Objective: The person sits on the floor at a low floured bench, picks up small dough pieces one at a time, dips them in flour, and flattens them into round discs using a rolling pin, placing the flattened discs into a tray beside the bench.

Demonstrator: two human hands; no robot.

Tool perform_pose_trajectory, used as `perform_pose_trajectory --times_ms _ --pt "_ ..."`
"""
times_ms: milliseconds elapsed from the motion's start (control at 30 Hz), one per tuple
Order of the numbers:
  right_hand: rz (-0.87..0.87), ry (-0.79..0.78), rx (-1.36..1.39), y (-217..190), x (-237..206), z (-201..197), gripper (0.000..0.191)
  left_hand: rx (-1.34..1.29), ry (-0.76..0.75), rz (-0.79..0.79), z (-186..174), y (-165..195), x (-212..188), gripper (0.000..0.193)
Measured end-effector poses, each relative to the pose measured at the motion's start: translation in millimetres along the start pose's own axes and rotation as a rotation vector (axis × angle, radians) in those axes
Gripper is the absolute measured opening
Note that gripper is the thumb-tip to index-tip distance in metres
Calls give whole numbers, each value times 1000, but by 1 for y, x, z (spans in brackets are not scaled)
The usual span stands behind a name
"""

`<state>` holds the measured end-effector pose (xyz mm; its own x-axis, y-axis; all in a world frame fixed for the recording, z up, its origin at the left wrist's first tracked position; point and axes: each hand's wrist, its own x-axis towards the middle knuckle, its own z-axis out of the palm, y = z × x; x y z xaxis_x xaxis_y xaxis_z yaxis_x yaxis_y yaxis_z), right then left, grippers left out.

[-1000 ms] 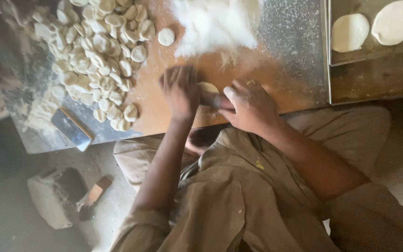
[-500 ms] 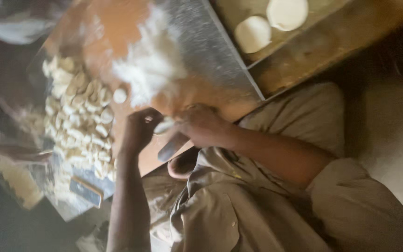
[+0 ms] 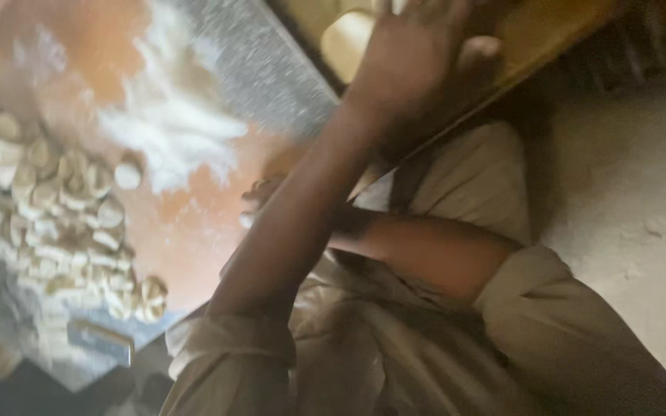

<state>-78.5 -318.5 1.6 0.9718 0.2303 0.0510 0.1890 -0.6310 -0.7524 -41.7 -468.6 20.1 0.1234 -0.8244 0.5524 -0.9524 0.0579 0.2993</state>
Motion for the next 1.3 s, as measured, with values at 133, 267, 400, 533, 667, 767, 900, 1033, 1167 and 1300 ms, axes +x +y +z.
perform_pose_trajectory --times_ms 133,267,400,533,667,767,900,1033,1167,1300 --pt "-147 99 -241 -2 6 8 47 -7 -59 -268 -85 -53 -85 46" --pt "-26 -86 -193 -18 11 -7 26 346 196 -724 -201 -149 -194 32" --pt "98 -179 -282 -27 14 -17 21 258 -20 -1049 -254 -144 -307 51" --pt "250 81 -421 -8 14 -24 36 332 -75 -914 -250 -55 -373 60" --pt "160 411 -669 8 22 -22 49 265 -77 -938 -260 -41 -383 62" --pt "201 367 -715 1 31 -20 56 300 -75 -900 -276 -66 -375 44" --pt "287 -10 -318 -37 24 -18 49 235 192 -1036 -275 -78 -361 24" --pt "8 -57 -370 -58 21 -30 38 190 166 -756 -247 -74 -334 21" --pt "11 -139 -291 -50 24 -36 40 209 102 -680 -224 -67 -311 31" --pt "-77 -190 -257 -36 23 -37 42 213 -190 -667 -217 -46 -306 66"
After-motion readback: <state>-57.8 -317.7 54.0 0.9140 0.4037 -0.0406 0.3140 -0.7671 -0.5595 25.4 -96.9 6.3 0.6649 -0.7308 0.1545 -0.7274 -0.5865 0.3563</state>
